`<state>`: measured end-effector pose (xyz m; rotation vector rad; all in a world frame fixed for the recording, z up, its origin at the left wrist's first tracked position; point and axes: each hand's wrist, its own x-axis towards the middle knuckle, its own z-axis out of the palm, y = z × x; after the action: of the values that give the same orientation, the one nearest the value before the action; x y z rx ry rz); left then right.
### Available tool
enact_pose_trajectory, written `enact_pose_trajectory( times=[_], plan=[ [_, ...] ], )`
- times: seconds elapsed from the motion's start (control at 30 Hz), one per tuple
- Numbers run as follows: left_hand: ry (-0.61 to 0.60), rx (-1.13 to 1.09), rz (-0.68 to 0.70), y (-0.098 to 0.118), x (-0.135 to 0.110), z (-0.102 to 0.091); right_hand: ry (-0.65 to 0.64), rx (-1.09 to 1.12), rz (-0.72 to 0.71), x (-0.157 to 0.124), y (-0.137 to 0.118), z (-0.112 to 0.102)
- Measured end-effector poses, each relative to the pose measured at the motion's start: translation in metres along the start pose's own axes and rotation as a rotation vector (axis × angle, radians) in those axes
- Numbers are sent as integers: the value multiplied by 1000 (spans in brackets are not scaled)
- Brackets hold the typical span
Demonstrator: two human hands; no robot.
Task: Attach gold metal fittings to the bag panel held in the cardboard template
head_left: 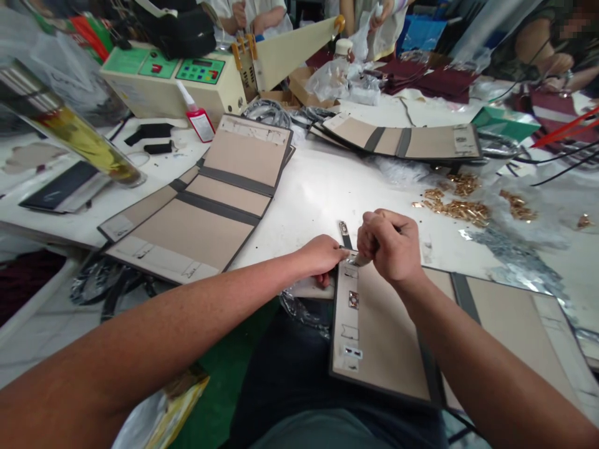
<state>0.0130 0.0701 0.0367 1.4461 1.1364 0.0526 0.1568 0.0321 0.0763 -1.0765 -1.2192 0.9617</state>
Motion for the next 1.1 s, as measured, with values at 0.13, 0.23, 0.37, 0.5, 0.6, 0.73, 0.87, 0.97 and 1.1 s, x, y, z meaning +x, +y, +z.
enact_pose_trajectory(
  times=[0.13, 0.23, 0.37, 0.5, 0.6, 0.73, 0.87, 0.97, 1.1],
  plan=[
    [-37, 18, 24, -4, 2, -2, -75, 34, -70, 7, -16, 14],
    [-52, 29, 38, -7, 4, -3, -217, -116, -3, 9, -20, 23],
    [-49, -5, 71, -9, 3, -3, -244, -277, 36, 10, -19, 22],
    [-52, -8, 68, -7, -1, -4, -186, -117, -62, 7, -11, 15],
    [-53, 2, 46, -6, -1, -4, -118, -5, -51, 4, -6, 11],
    [-59, -1, 40, -8, 1, -3, -65, 158, -185, 2, -9, 9],
    [-43, -2, 51, -9, 2, -2, -35, 83, -111, 1, -9, 9],
    [-34, -7, 65, -9, 2, -1, 4, 114, -128, 0, -12, 8],
    [-12, -16, 63, -11, 1, 1, -7, 197, -187, -6, -16, 8]
  ],
)
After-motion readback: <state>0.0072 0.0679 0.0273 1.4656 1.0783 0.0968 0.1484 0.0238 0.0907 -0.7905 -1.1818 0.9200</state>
